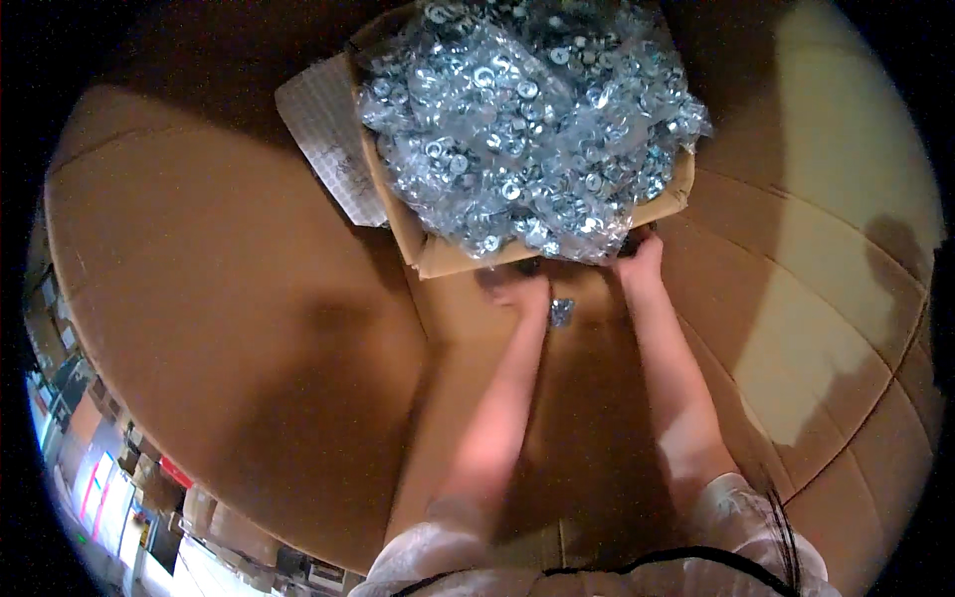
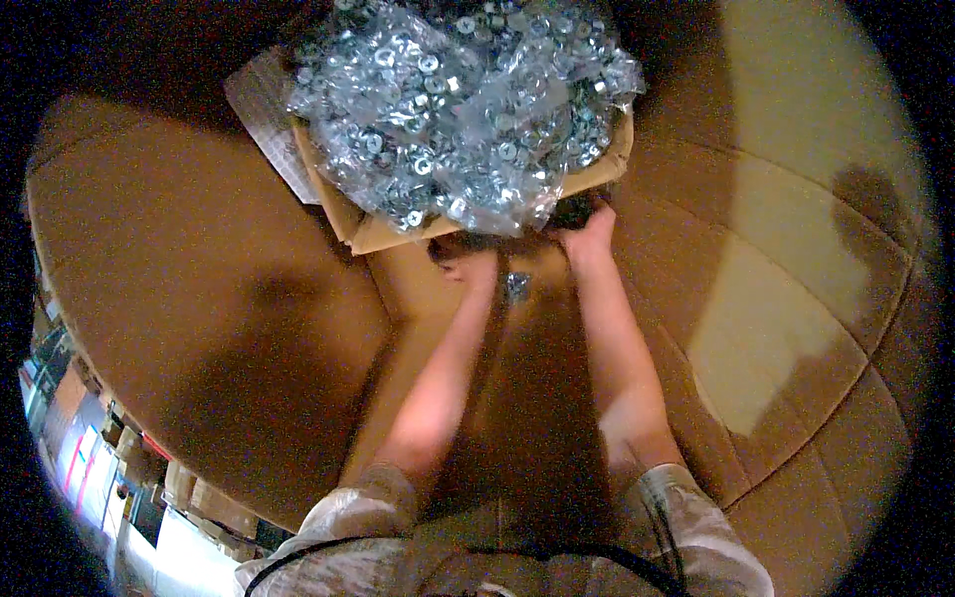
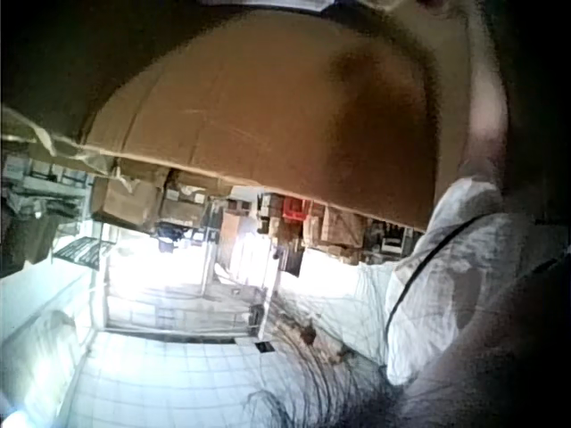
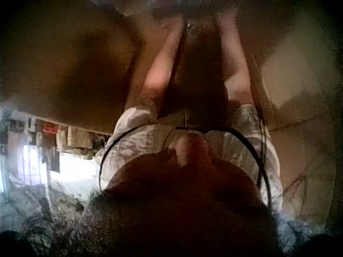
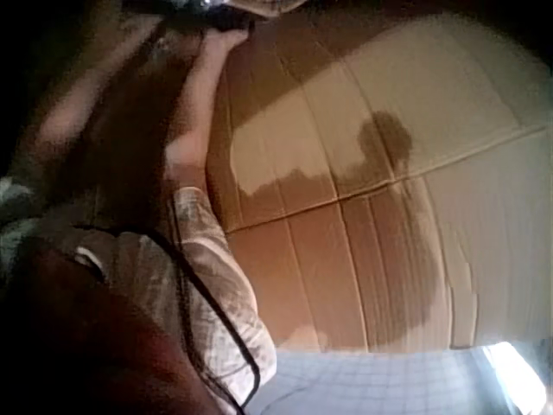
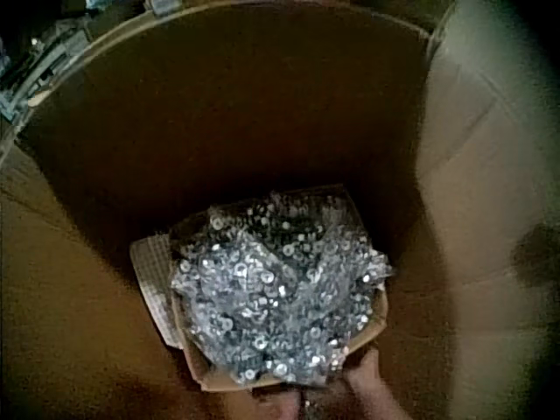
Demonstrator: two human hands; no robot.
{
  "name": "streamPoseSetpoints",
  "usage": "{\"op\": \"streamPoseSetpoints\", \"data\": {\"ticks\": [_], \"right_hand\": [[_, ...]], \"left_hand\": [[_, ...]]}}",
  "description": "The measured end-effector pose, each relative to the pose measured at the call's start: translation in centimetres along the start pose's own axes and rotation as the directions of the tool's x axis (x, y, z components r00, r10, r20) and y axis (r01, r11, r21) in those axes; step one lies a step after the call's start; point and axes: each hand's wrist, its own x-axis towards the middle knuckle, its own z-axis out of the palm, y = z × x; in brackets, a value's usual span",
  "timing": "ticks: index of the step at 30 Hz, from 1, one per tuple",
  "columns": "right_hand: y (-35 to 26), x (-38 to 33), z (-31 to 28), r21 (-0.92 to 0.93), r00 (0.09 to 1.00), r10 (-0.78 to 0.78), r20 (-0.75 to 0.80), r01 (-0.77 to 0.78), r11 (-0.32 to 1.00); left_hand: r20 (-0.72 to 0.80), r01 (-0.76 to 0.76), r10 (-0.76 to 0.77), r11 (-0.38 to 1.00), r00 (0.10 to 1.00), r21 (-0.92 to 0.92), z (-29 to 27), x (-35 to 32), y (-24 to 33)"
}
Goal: The person sorts various metal and plastic hardware parts from large boxes into smaller cardboard containers on a table. The person reaches into large floor-standing cartons to retrieve handfuls or small bags of components, moves them to the table, and organizes them into different open boxes, occasionally using a digital scale to weigh the items.
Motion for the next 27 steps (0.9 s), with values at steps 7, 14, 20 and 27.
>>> {"op": "streamPoseSetpoints", "data": {"ticks": [7, 14, 20, 27], "right_hand": [[3.6, 4.8, -13.8, -0.276, 0.978, -0.106, -0.181, 0.053, 0.96], [1.5, 1.6, -29.1, -0.93, 0.949, -0.308, -0.06, 0.059, 0.363], [3.9, -1.5, -15.7, -0.686, 0.923, -0.286, -0.258, 0.033, 0.726], [5.3, 2.2, -23.0, -0.949, 0.929, -0.261, 0.262, 0.297, 0.107]], "left_hand": [[0.116, 0.063, -0.066, 0.997, 0.991, 0.034, -1.7, -6.5, 5.7], [0.397, -0.445, 0.428, 0.894, 0.812, -0.054, -4.0, -14.1, 4.0], [0.199, -0.316, 0.34, 0.938, 0.919, -0.143, -4.8, -13.0, 0.0], [0.315, -0.093, 0.27, 0.873, 0.91, -0.479, -2.0, -14.6, 4.6]]}}
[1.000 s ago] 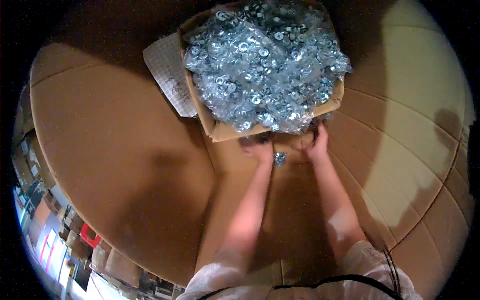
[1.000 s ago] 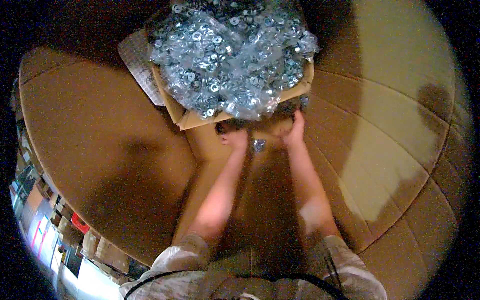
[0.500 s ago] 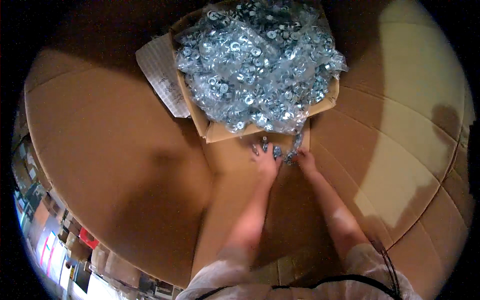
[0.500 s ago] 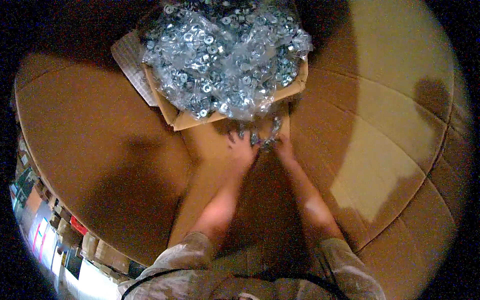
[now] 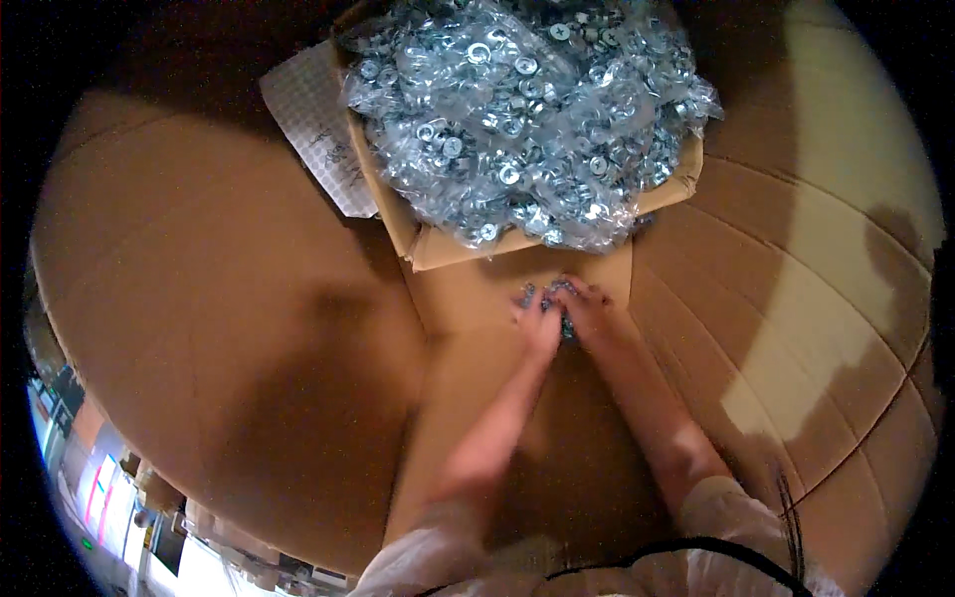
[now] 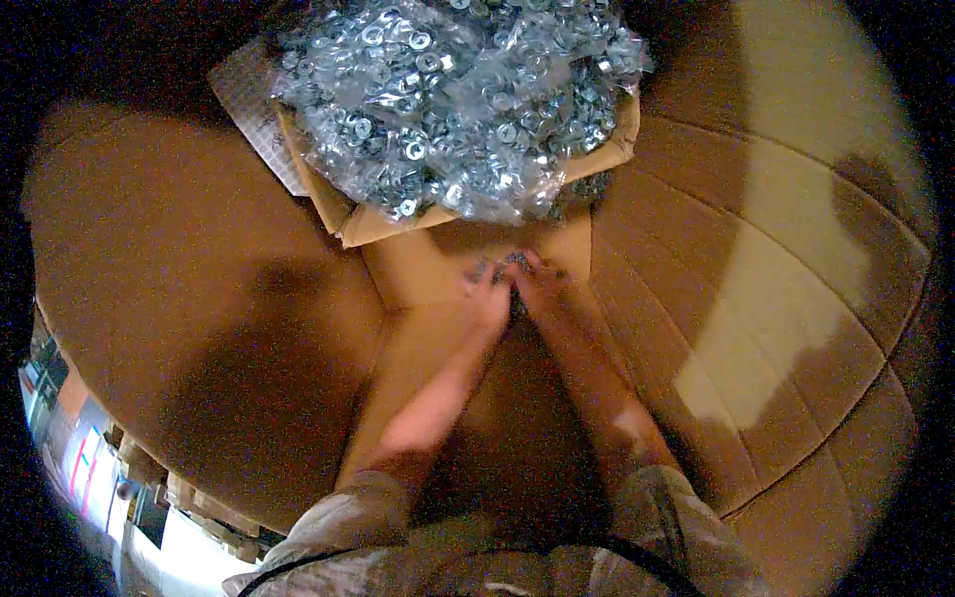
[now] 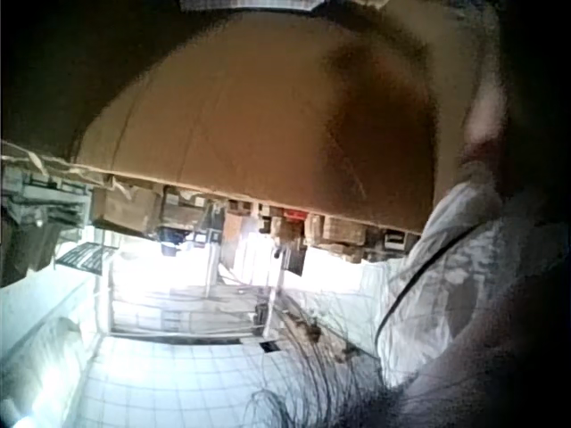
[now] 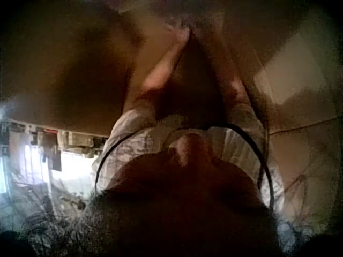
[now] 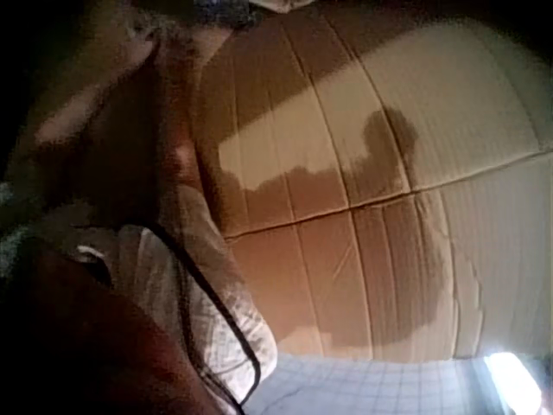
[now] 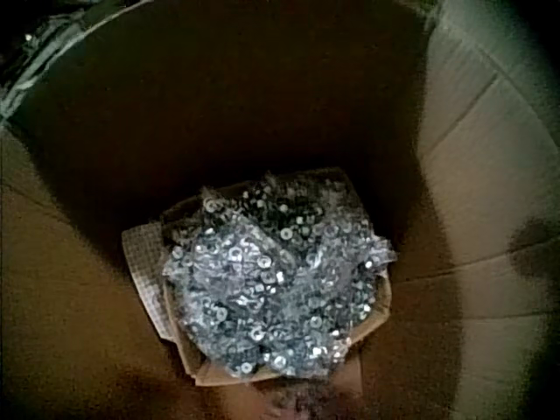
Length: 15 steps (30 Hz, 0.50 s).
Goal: The person sorts various metal and plastic hardware parts from large boxes into smaller cardboard containers on a table. The person reaches into large floor-standing cartons to retrieve handfuls or small bags of components, moves them to the table, and organizes them into different open boxes, occasionally using a digital scale to weigh the items.
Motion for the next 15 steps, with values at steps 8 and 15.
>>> {"op": "streamPoseSetpoints", "data": {"ticks": [8, 15], "right_hand": [[-16.1, -5.8, -3.6, 0.533, 0.793, 0.2, 0.575, -0.548, 0.645], [-41.0, -10.1, -13.8, 0.636, 0.949, 0.121, 0.291, -0.287, 0.717]], "left_hand": [[0.598, 0.608, -0.129, 0.273, 0.791, -0.745, -7.3, -7.9, 3.9], [0.511, 0.476, 0.131, 0.227, 0.849, -0.85, -22.6, -14.9, 20.7]]}}
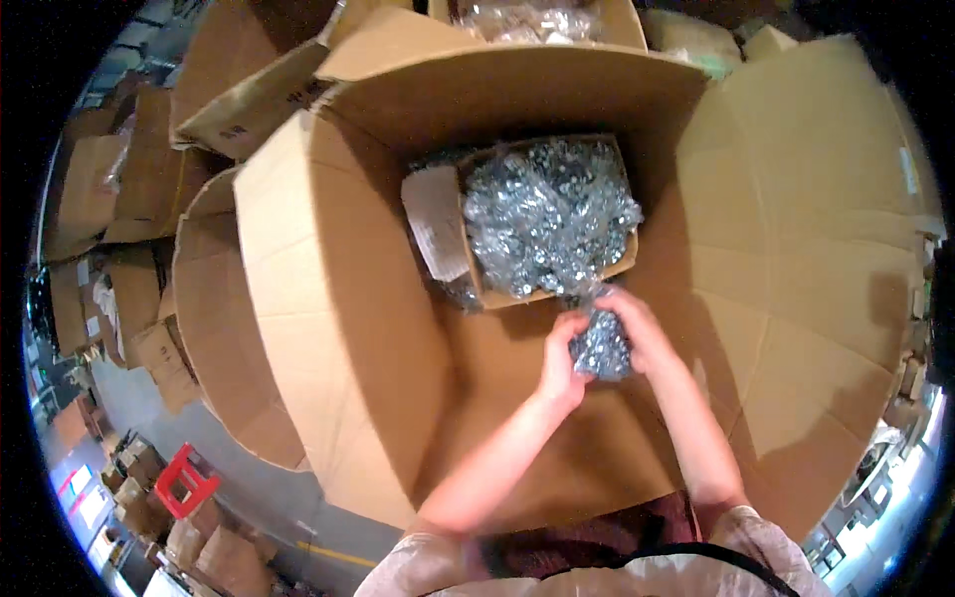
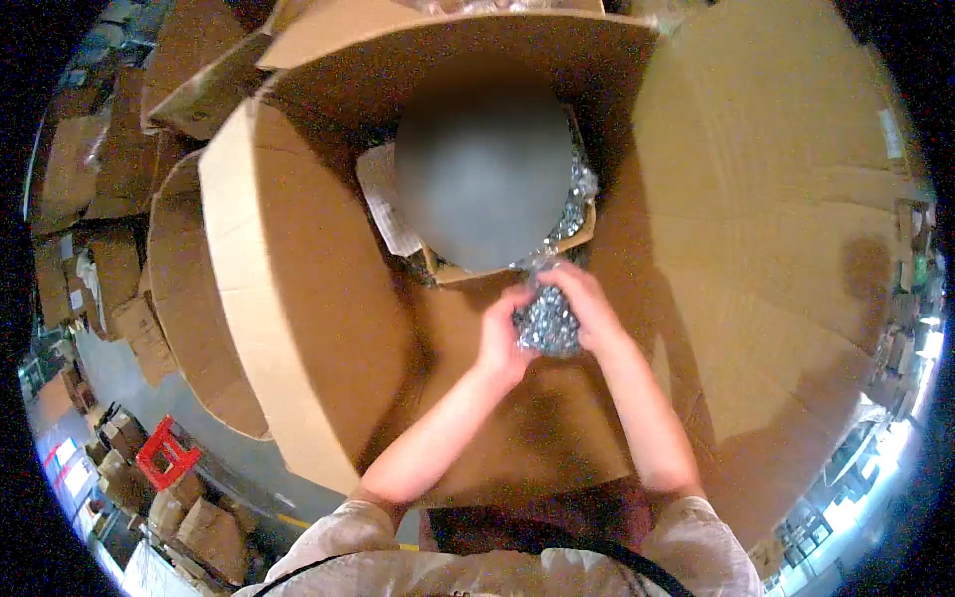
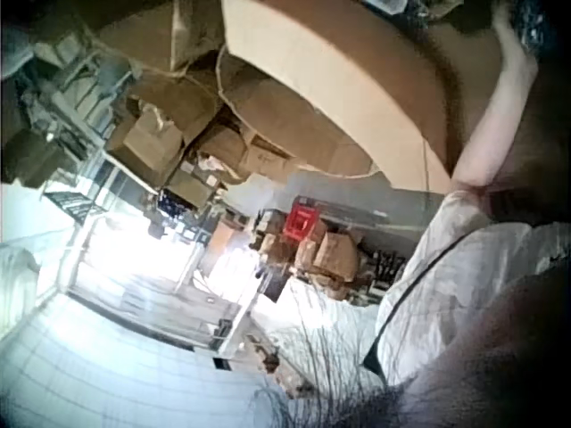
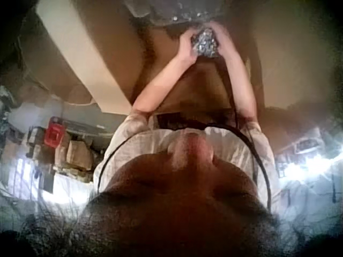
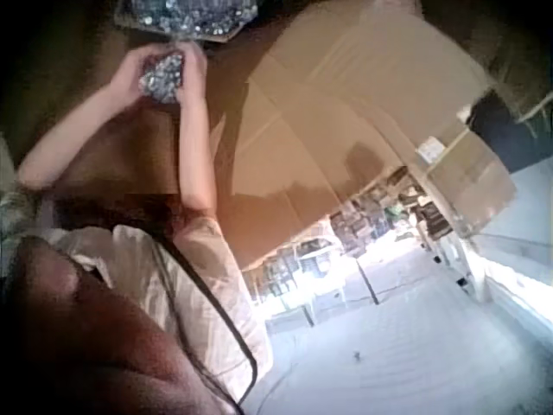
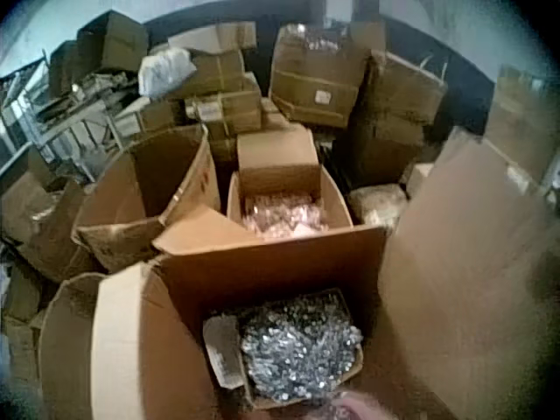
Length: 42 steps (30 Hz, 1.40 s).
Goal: The person sorts various metal and plastic hardware parts from large boxes into smaller cardboard containers on a table. The person reaches into large floor-standing cartons to retrieve handfuls or small bags of components, moves them to the table, and organizes them into different open boxes, occasionally using a digital scale to weigh the items.
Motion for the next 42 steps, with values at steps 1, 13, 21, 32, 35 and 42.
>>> {"op": "streamPoseSetpoints", "data": {"ticks": [1, 13, 21, 32, 35, 42], "right_hand": [[-2.5, -1.0, 1.7, -0.025, 0.997, -0.07, -0.014, 0.069, 0.997], [-6.5, 15.8, 0.9, -0.88, 0.529, -0.726, 0.44, 0.416, -0.231], [-11.9, 22.7, -10.1, -0.318, 0.92, -0.347, -0.183, 0.278, 0.906], [-4.4, 31.3, -10.7, 0.049, 0.998, 0.064, 0.006, -0.064, 0.997], [-5.9, 33.0, -12.1, -0.065, 0.992, 0.103, 0.07, -0.098, 0.993], [-7.4, 33.3, -11.8, -0.192, 0.994, 0.098, 0.051, -0.087, 0.978]], "left_hand": [[0.06, -0.139, 0.136, 0.989, 0.989, 0.044, 1.2, -0.6, 1.7], [0.573, -0.096, 0.671, -0.607, 0.471, 0.789, 2.1, 10.6, 7.8], [-0.236, -0.682, 0.865, 0.496, 0.443, 0.537, -2.4, 10.2, 13.3], [-0.263, -0.134, 0.216, 0.946, 0.94, 0.296, -10.7, 16.7, 18.0], [-0.218, -0.223, 0.285, 0.936, 0.933, 0.272, -9.5, 17.6, 17.5], [-0.212, -0.453, 0.506, 0.855, 0.836, 0.255, -10.2, 16.5, 10.7]]}}
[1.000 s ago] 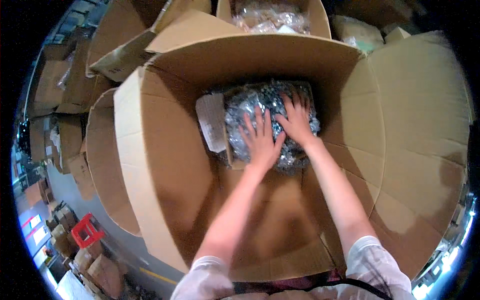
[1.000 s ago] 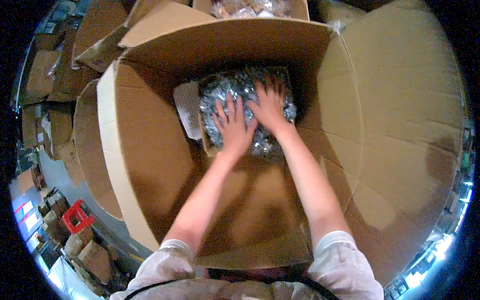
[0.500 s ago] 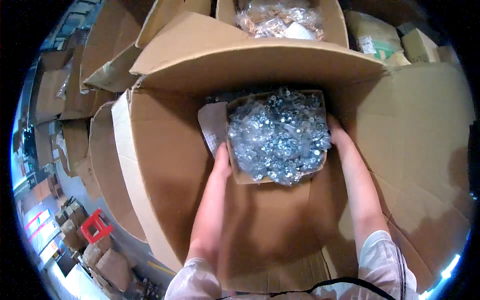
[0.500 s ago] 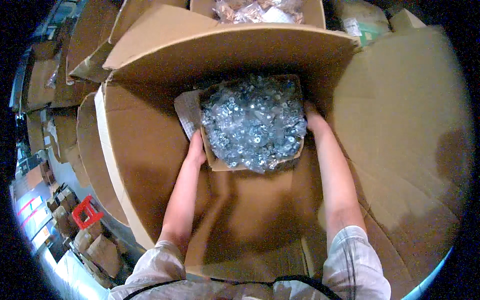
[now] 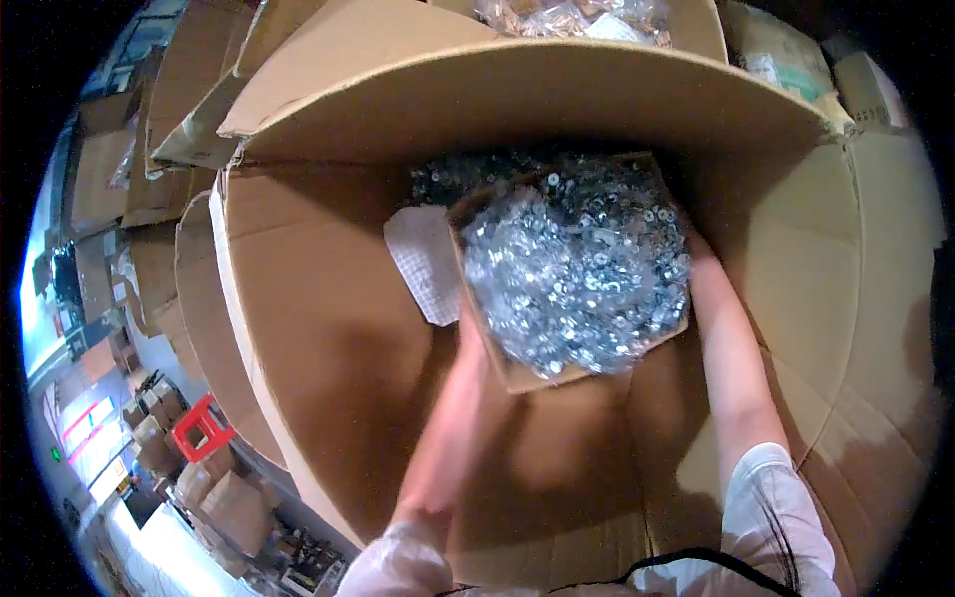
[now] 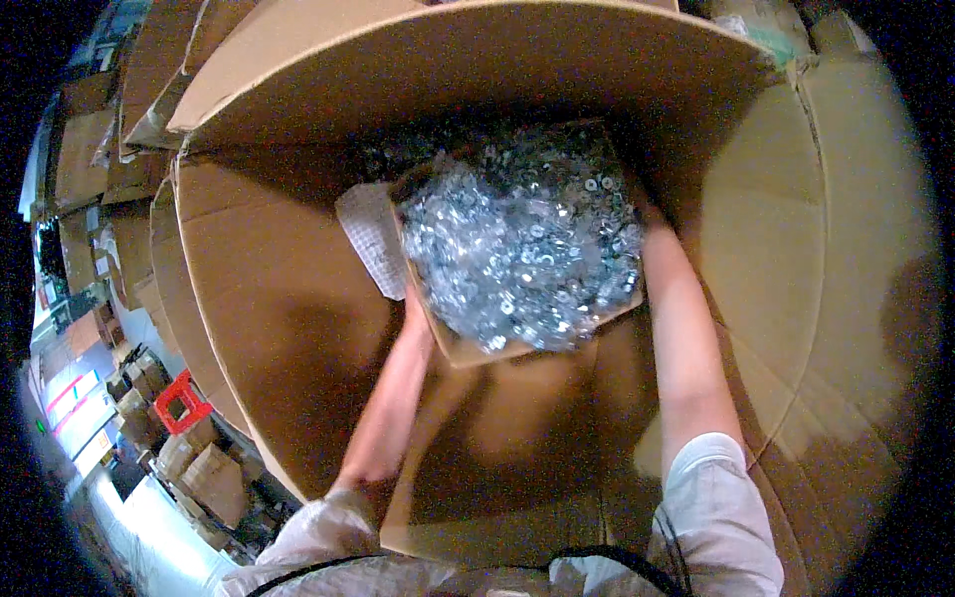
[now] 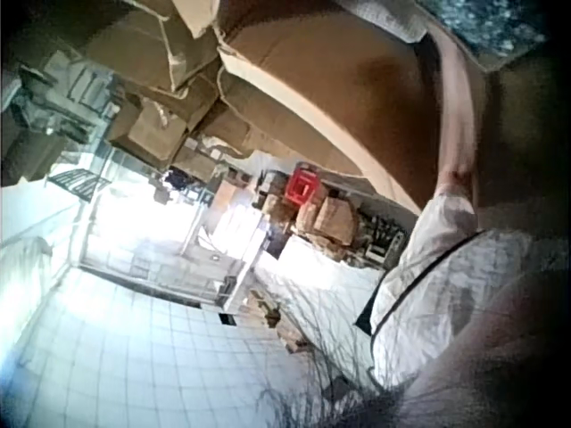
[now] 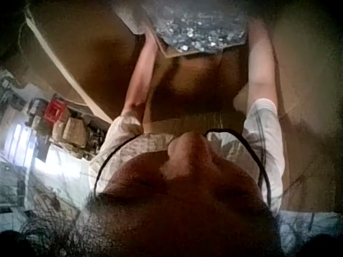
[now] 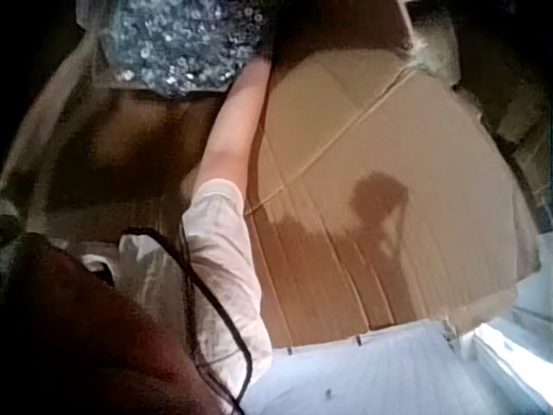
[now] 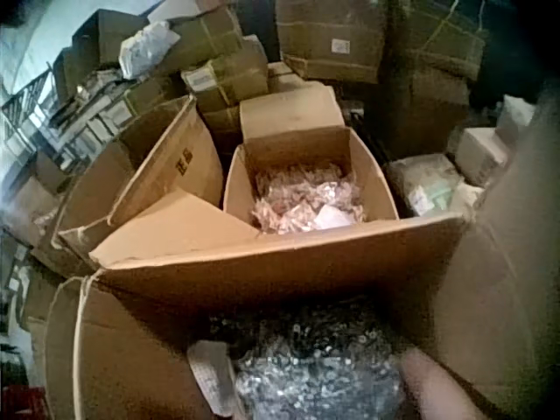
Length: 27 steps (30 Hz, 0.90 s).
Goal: The person sorts various metal and plastic hardware parts from large boxes into smaller cardboard containers on a table. The person reaches into large floor-standing cartons to retrieve handfuls or small bags of components, moves them to the table, and organizes them into different open boxes, occasionally using a digital scale to weigh the items.
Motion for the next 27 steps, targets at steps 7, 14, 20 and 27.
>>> {"op": "streamPoseSetpoints", "data": {"ticks": [7, 14, 20, 27], "right_hand": [[0.0, 1.2, 1.7, -0.08, 0.999, -0.003, 0.037, 0.006, 0.997], [-2.0, -1.0, 1.8, -0.143, 0.997, -0.076, 0.01, 0.076, 0.987], [3.5, -7.7, 0.7, -0.024, 0.99, -0.137, 0.04, 0.138, 0.99], [8.4, -23.3, 6.9, 0.407, 0.997, 0.072, 0.009, -0.07, 0.911]], "left_hand": [[0.104, 0.169, -0.15, 0.966, 0.983, -0.198, -1.0, 0.3, -1.3], [0.027, 0.185, -0.185, 0.951, 0.982, -0.249, 1.6, 0.1, 0.8], [0.213, 0.337, -0.274, 0.865, 0.938, -0.372, -0.5, -3.2, -0.4], [0.046, 0.255, -0.252, 0.963, 0.967, -0.086, -9.2, -14.3, -1.5]]}}
